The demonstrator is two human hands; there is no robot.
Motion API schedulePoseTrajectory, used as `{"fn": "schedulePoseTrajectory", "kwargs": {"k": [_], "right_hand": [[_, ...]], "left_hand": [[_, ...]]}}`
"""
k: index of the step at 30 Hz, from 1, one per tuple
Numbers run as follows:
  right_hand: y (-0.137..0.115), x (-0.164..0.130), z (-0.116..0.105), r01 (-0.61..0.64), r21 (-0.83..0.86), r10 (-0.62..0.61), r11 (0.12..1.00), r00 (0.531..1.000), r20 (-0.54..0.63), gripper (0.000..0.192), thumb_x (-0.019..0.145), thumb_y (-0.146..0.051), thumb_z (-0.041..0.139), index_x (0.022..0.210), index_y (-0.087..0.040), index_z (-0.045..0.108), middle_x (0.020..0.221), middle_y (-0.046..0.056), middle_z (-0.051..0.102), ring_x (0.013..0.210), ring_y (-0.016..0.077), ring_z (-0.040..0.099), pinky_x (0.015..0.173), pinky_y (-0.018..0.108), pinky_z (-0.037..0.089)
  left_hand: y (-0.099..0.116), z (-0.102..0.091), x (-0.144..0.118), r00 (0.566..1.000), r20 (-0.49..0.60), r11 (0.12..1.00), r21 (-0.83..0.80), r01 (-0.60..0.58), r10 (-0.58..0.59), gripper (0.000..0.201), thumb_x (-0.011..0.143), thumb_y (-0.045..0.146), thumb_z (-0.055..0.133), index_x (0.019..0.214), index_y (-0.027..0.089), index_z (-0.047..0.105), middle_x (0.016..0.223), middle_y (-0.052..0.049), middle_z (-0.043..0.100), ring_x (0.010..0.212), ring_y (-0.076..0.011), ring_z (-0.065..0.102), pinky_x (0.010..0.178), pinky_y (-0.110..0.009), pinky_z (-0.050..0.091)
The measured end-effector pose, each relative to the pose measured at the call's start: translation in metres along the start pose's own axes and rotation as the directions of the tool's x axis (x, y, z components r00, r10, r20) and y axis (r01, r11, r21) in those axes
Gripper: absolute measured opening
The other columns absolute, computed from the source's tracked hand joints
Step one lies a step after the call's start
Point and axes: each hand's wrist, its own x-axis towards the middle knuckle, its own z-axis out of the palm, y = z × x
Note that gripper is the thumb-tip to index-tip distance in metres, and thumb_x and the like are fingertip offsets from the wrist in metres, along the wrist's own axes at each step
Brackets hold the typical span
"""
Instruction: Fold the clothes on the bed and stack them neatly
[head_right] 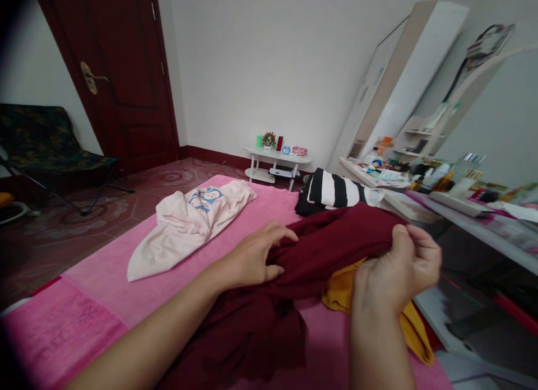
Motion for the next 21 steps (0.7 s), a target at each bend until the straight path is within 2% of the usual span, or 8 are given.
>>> {"fn": "schedulePoseTrajectory", "kwargs": {"k": [1,3,6,8,14,16,19,21], "right_hand": [[-0.007,0.001,0.0,0.063,0.01,-0.062,0.998,0.997,-0.052,0.017,0.061,-0.015,0.063,0.076,-0.02,0.057,0.074,-0.001,0.056,0.065,0.0143,0.059,0.073,0.036,0.049],[-0.02,-0.004,0.002,0.152,-0.046,-0.153,0.987,0.988,-0.017,0.025,0.06,-0.011,0.061,0.083,-0.019,0.059,0.081,0.001,0.057,0.067,0.0156,0.059,0.069,0.038,0.05],[-0.035,-0.02,0.005,0.315,-0.168,-0.309,0.934,0.949,0.061,0.033,0.064,-0.011,0.06,0.095,-0.021,0.059,0.097,0.004,0.059,0.09,0.0207,0.06,0.084,0.044,0.049],[-0.042,-0.027,0.006,0.407,-0.212,-0.394,0.889,0.914,0.102,0.032,0.069,-0.012,0.058,0.099,-0.023,0.058,0.103,0.005,0.057,0.101,0.0218,0.057,0.095,0.045,0.044],[-0.045,-0.016,-0.004,0.495,-0.17,-0.476,0.852,0.868,0.139,0.035,0.077,-0.016,0.053,0.111,-0.027,0.052,0.112,0.006,0.052,0.111,0.0266,0.05,0.102,0.051,0.034],[-0.044,-0.007,-0.008,0.519,-0.105,-0.514,0.848,0.855,0.077,0.038,0.073,-0.013,0.054,0.108,-0.027,0.052,0.11,0.006,0.052,0.11,0.0273,0.05,0.101,0.053,0.034],[-0.055,-0.003,-0.007,0.533,-0.053,-0.533,0.844,0.846,0.014,0.039,0.065,-0.008,0.056,0.099,-0.028,0.053,0.104,0.005,0.055,0.105,0.0253,0.054,0.098,0.052,0.039],[-0.07,-0.005,-0.004,0.469,-0.108,-0.468,0.877,0.883,0.033,0.042,0.064,-0.009,0.056,0.101,-0.028,0.051,0.11,0.004,0.055,0.108,0.0236,0.053,0.1,0.051,0.039]], "left_hand": [[-0.004,-0.002,-0.001,0.999,-0.018,0.999,0.003,0.041,-0.041,0.077,0.06,0.018,0.073,0.132,0.024,0.046,0.129,-0.008,0.05,0.109,-0.023,0.053,0.093,-0.031,0.043],[-0.012,-0.005,-0.003,0.991,0.067,0.993,-0.009,0.118,-0.117,0.091,0.056,0.03,0.079,0.138,0.023,0.04,0.134,-0.011,0.048,0.113,-0.0271,0.051,0.096,-0.035,0.042],[-0.018,-0.006,-0.01,0.937,0.299,0.974,-0.081,0.212,-0.179,0.071,0.064,0.041,0.074,0.13,0.021,0.053,0.123,-0.009,0.06,0.104,-0.0262,0.059,0.091,-0.035,0.045],[-0.016,-0.01,-0.016,0.916,0.36,0.962,-0.132,0.241,-0.18,0.061,0.068,0.043,0.071,0.124,0.021,0.059,0.12,-0.008,0.063,0.104,-0.025,0.06,0.092,-0.034,0.045],[0.005,-0.027,-0.059,0.92,0.296,0.943,-0.129,0.306,-0.257,0.079,0.053,0.037,0.079,0.127,0.028,0.054,0.126,-0.003,0.059,0.111,-0.0258,0.055,0.096,-0.031,0.042],[0.002,-0.024,-0.081,0.887,0.278,0.911,-0.081,0.405,-0.369,0.066,0.054,0.028,0.074,0.118,0.027,0.06,0.114,-0.001,0.065,0.1,-0.0241,0.06,0.085,-0.028,0.046],[-0.013,-0.02,-0.108,0.804,0.268,0.825,-0.052,0.563,-0.532,0.033,0.061,0.019,0.057,0.093,0.021,0.066,0.083,0.002,0.068,0.073,-0.0171,0.062,0.06,-0.022,0.045],[-0.021,-0.031,-0.114,0.8,0.227,0.811,-0.062,0.581,-0.556,0.024,0.06,0.015,0.049,0.079,0.018,0.064,0.07,0.004,0.064,0.062,-0.0135,0.057,0.052,-0.02,0.04]]}}
